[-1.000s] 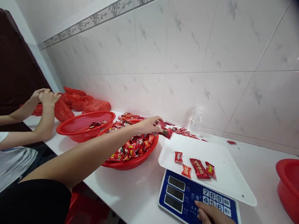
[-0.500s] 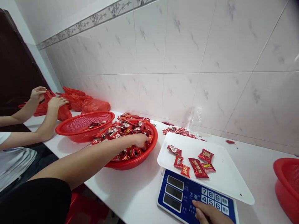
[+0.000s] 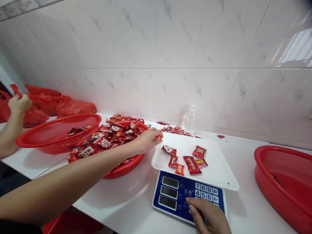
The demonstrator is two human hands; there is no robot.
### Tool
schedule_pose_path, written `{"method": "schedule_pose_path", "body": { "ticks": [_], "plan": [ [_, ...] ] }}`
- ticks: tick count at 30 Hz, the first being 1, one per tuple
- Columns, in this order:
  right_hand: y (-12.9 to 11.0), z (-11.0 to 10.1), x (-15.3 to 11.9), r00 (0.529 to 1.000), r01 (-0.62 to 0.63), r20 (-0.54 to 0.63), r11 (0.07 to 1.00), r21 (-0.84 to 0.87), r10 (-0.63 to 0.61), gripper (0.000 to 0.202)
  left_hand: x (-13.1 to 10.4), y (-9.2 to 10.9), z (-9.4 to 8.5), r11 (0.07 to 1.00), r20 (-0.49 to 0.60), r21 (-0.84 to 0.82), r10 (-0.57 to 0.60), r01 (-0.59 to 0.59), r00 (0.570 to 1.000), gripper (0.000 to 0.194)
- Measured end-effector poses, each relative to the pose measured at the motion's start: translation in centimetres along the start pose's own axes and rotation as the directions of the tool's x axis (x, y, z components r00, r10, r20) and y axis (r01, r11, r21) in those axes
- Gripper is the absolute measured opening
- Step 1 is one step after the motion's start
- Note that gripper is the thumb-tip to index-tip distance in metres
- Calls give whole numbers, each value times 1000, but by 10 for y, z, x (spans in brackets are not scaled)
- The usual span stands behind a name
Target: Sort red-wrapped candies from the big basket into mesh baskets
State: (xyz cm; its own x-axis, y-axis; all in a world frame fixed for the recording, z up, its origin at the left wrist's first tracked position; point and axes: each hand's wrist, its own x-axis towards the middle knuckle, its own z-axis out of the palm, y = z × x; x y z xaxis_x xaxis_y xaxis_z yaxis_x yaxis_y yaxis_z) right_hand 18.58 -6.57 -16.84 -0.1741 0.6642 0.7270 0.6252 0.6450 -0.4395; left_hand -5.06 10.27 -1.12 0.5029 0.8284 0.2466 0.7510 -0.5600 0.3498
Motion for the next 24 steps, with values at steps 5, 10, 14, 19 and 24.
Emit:
{"method": "schedule_pose_path", "body": {
  "ticks": [5,10,14,19,24],
  "plan": [
    [-1,-4,7,998,50,25,998,37,-50,18,-5,33,61,991,268,-126,69,-36,961,46],
    [-2,-6,10,998,29,48,998,53,-31,19,9,60,88,992,353,-124,49,-6,934,65],
    [-1,-3,8,999,28,22,999,42,-29,19,18,73,78,954,185,-301,54,4,981,60],
    [1,5,5,1000,-4,-29,999,40,5,16,-16,62,67,849,-371,-514,-86,-127,924,40],
    [-2,-7,15,997,-75,-28,997,29,76,15,-60,27,95,852,-587,-493,-177,-175,790,33]
  ]
}}
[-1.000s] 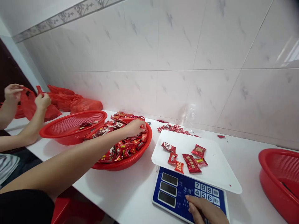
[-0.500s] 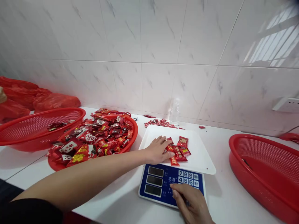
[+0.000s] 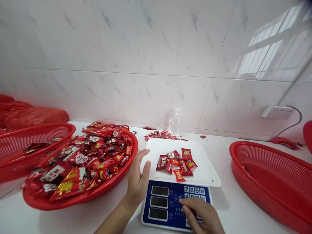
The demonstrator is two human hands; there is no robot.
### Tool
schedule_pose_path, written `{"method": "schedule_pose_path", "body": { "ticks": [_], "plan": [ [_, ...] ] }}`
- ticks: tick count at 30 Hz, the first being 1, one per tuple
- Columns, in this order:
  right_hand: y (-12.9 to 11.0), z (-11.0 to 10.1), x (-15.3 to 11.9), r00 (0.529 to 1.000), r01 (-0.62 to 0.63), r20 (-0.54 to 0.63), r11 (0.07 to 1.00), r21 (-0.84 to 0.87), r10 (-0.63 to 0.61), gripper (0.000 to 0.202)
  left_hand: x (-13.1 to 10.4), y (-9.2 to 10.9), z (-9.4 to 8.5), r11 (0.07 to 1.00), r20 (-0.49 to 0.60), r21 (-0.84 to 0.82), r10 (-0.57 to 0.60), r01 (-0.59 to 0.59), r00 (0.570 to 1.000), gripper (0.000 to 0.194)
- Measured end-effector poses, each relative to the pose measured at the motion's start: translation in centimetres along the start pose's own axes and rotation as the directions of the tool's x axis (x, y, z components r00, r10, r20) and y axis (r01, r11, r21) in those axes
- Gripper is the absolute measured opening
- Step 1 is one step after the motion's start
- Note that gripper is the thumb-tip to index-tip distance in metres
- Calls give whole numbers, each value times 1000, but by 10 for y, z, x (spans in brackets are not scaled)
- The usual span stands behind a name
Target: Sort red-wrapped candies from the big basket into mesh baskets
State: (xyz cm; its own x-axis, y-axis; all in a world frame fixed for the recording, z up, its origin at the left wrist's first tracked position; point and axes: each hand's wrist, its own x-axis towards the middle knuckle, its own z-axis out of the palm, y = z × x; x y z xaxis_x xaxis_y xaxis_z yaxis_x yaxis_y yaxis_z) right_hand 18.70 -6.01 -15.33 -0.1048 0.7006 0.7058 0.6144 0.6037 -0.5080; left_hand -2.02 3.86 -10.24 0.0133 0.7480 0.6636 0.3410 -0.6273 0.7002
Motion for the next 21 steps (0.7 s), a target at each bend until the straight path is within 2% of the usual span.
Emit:
{"method": "schedule_pose_path", "body": {
  "ticks": [3,6,9,11,15,21],
  "plan": [
    [-1,-22,19,996,-72,47,992,-102,77,18,-15,-17,-3,998,42,32,56,-57,998,31],
    [10,-41,47,969,-201,91,951,-237,228,30,-17,-21,-2,995,64,65,67,-71,996,29],
    [32,-47,76,889,-359,177,882,-304,423,46,-15,-19,-3,996,64,62,66,-70,996,30],
    [45,-43,92,842,-409,229,855,-318,488,52,-14,-19,-4,996,66,56,70,-74,995,31],
    [56,-28,115,821,-394,302,863,-317,485,51,-14,-19,-5,995,60,55,75,-78,995,29],
    [43,-17,126,795,-331,434,903,-275,424,55,-14,-18,-5,998,61,43,40,-43,997,26]
  ]
}}
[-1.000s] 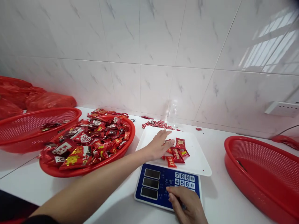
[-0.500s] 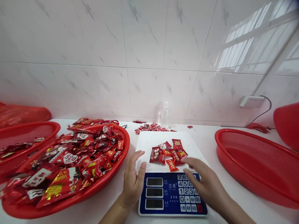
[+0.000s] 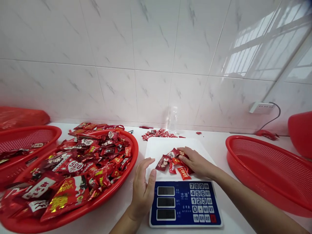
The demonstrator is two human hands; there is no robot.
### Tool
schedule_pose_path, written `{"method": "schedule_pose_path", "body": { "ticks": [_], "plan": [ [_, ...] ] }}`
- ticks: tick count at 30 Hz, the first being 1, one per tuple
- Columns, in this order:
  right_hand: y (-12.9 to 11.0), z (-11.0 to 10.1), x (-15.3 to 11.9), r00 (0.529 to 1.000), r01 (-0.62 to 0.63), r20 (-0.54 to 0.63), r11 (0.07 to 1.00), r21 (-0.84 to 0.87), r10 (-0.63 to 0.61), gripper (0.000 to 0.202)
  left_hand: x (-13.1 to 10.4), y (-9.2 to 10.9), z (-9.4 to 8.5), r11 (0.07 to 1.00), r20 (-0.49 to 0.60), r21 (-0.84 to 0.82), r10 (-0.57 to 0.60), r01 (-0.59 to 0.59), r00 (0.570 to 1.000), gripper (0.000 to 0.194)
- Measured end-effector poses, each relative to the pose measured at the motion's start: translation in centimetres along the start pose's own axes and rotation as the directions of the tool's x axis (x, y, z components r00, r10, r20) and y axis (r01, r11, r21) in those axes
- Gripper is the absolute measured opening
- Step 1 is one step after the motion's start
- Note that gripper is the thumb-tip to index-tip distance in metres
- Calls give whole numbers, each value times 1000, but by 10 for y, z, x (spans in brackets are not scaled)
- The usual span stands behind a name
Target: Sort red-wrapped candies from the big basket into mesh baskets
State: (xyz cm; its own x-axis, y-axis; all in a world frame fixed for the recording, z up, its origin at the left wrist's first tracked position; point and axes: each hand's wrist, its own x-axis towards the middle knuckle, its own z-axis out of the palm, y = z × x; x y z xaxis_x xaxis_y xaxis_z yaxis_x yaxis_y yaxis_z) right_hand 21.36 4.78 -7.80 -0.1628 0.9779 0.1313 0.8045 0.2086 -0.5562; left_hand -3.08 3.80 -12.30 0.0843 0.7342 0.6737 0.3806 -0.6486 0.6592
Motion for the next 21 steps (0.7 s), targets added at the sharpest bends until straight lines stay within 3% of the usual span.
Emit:
{"method": "schedule_pose_path", "body": {
  "ticks": [5,9,13,17,21],
  "plan": [
    [-15,-2,-2,990,104,96,993,-47,-100,70,-1,0,-2,1000,-5,-7,2,-2,1000,26],
    [-36,2,4,944,305,173,943,-129,-282,67,0,0,-2,1000,-5,11,14,-14,1000,26],
    [-50,7,11,890,430,234,891,-147,-391,59,2,0,-3,1000,-12,14,1,0,1000,24],
    [-50,3,6,878,455,246,876,-159,-411,42,3,0,-3,1000,3,13,-13,13,1000,24],
    [-39,-14,-9,912,386,188,917,-100,-363,29,2,1,-3,1000,16,1,-28,28,999,24]
  ]
}}
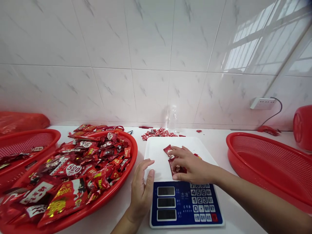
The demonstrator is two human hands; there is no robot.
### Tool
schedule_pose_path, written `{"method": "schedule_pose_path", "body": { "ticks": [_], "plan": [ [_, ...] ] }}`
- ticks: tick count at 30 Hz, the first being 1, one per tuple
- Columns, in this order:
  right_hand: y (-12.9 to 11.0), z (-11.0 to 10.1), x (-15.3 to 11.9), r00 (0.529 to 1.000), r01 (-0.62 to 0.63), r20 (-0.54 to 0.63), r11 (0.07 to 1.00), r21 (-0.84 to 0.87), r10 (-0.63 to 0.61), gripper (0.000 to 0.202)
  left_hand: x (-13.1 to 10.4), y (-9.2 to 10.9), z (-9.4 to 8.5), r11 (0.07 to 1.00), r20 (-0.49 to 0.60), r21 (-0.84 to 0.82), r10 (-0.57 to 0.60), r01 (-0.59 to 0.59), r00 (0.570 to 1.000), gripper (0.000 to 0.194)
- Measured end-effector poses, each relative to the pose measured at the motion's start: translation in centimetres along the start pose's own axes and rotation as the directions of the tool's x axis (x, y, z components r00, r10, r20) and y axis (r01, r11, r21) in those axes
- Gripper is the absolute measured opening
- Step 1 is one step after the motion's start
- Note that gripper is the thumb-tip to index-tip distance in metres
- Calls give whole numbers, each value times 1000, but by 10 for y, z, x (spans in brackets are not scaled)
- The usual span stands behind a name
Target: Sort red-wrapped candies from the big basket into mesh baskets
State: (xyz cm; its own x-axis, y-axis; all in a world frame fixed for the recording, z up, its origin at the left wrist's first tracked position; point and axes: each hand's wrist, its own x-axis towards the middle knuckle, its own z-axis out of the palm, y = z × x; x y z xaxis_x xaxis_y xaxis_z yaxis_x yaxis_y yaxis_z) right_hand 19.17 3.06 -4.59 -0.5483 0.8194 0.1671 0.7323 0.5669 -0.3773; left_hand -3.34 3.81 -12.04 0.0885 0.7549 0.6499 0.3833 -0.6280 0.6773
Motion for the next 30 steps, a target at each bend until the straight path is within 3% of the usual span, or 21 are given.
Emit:
{"method": "schedule_pose_path", "body": {
  "ticks": [4,8,10,15,19,25,30],
  "plan": [
    [20,-12,-25,984,-164,-52,983,87,168,37,0,0,0,1000,1,9,-14,14,1000,25],
    [46,-12,-47,918,-393,-28,916,76,396,51,0,0,1,1000,2,-2,-24,24,1000,24],
    [53,-9,-54,903,-425,-19,901,90,428,53,0,1,2,1000,5,-15,-24,24,1000,24],
    [48,2,-53,938,-342,12,925,166,345,48,0,2,2,1000,9,-11,-26,26,1000,23],
    [38,8,-41,954,-291,-30,944,155,298,47,2,1,2,1000,5,-9,-24,24,1000,23],
    [32,8,-1,966,-232,-96,969,85,240,51,3,2,0,999,-9,-40,-35,35,999,24],
    [31,14,37,987,-132,-85,991,33,134,38,2,2,-2,998,-14,-40,-38,38,999,24]
  ]
}}
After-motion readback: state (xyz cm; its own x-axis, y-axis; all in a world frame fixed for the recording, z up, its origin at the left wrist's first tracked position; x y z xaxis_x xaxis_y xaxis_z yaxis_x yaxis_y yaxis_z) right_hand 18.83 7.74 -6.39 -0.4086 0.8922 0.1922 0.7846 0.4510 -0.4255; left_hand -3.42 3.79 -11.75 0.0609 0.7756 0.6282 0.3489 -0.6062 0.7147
